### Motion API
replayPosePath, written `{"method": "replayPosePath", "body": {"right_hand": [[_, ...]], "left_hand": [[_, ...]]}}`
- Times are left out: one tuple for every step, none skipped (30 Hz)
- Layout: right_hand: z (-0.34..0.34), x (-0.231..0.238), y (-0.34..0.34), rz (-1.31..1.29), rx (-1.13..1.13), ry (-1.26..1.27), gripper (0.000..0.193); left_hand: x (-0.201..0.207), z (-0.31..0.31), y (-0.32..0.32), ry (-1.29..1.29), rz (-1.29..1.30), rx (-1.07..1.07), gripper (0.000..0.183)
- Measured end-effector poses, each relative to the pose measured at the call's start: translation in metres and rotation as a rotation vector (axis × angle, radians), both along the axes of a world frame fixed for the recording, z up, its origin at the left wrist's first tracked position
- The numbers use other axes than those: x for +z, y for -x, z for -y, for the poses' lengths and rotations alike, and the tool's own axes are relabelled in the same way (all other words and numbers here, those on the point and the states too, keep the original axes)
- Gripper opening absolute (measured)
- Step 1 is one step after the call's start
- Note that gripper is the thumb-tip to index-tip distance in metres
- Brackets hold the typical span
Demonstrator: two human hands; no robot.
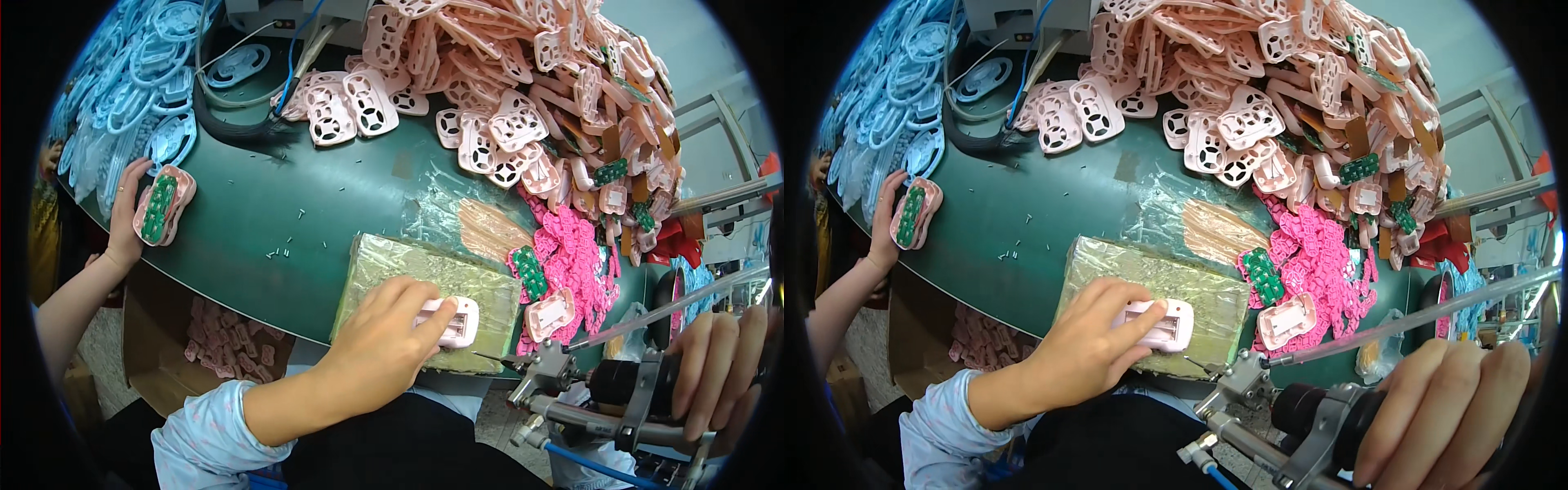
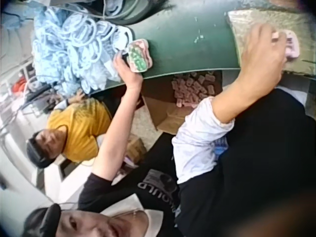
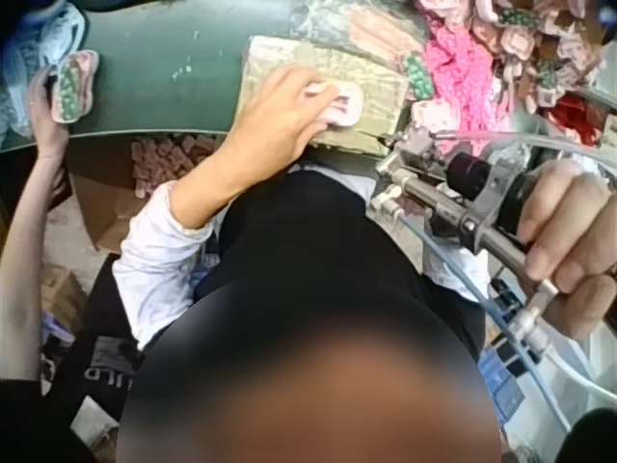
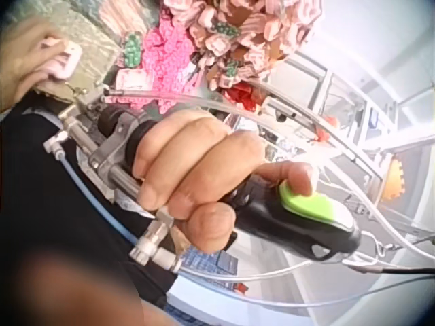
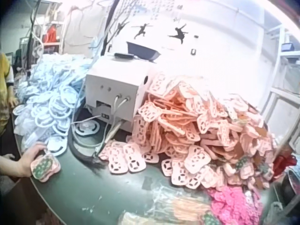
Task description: The person assembles small electronic devices by inserting green circuit boards into pink plastic housings, closing the cases, and using a pneumatic tool to fasten them. They repeat this process for multiple units, occasionally handling a battery and placing finished items aside.
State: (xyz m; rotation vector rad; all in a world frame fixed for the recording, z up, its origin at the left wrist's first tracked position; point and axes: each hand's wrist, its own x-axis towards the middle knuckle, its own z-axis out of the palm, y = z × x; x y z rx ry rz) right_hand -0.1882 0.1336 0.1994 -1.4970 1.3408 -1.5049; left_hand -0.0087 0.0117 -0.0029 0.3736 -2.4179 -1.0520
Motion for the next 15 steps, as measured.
{"method": "replayPosePath", "body": {"right_hand": [[-0.001, -0.004, 0.003, -0.016, -0.018, -0.009, 0.034], [-0.003, -0.008, 0.005, -0.031, -0.036, -0.023, 0.031], [-0.006, -0.018, -0.001, 0.038, -0.131, 0.03, 0.025], [-0.004, -0.023, -0.001, 0.072, -0.131, 0.061, 0.021], [0.0, -0.028, -0.002, 0.106, -0.128, 0.093, 0.018], [0.0, -0.021, -0.005, 0.057, -0.093, 0.119, 0.017], [0.008, -0.026, -0.007, 0.037, -0.067, 0.136, 0.016], [0.017, -0.032, -0.008, 0.018, -0.036, 0.155, 0.015], [0.023, -0.035, -0.011, -0.016, -0.022, 0.174, 0.014], [0.033, -0.027, -0.011, -0.012, 0.112, 0.112, 0.022], [0.043, -0.019, -0.009, -0.01, 0.243, 0.041, 0.033], [0.039, -0.023, -0.012, 0.074, 0.24, 0.081, 0.04], [0.033, -0.028, -0.013, 0.159, 0.24, 0.13, 0.047], [0.027, -0.032, -0.014, 0.238, 0.241, 0.18, 0.054], [0.02, -0.011, -0.016, 0.171, 0.183, 0.122, 0.053]], "left_hand": [[-0.001, 0.001, -0.003, -0.005, 0.011, 0.017, 0.051], [-0.002, 0.002, -0.007, -0.01, 0.022, 0.033, 0.051], [-0.002, 0.002, -0.007, -0.014, 0.027, 0.038, 0.051], [-0.002, 0.002, -0.008, -0.019, 0.032, 0.043, 0.051], [-0.002, 0.002, -0.009, -0.024, 0.039, 0.049, 0.051], [0.0, 0.001, 0.001, -0.007, -0.002, -0.004, 0.051], [-0.001, 0.001, 0.0, 0.0, 0.006, 0.005, 0.051], [-0.003, 0.001, -0.001, 0.006, 0.014, 0.014, 0.051], [-0.004, 0.0, 0.0, -0.004, 0.008, 0.005, 0.051], [-0.004, 0.001, -0.002, -0.008, 0.01, 0.017, 0.051], [-0.005, 0.002, -0.003, -0.011, 0.012, 0.029, 0.051], [-0.003, 0.003, -0.003, -0.025, 0.0, 0.018, 0.051], [-0.003, 0.004, -0.002, -0.034, -0.007, 0.01, 0.051], [-0.002, 0.005, -0.001, -0.044, -0.013, 0.002, 0.051], [-0.001, 0.007, 0.001, -0.05, -0.028, -0.003, 0.051]]}}
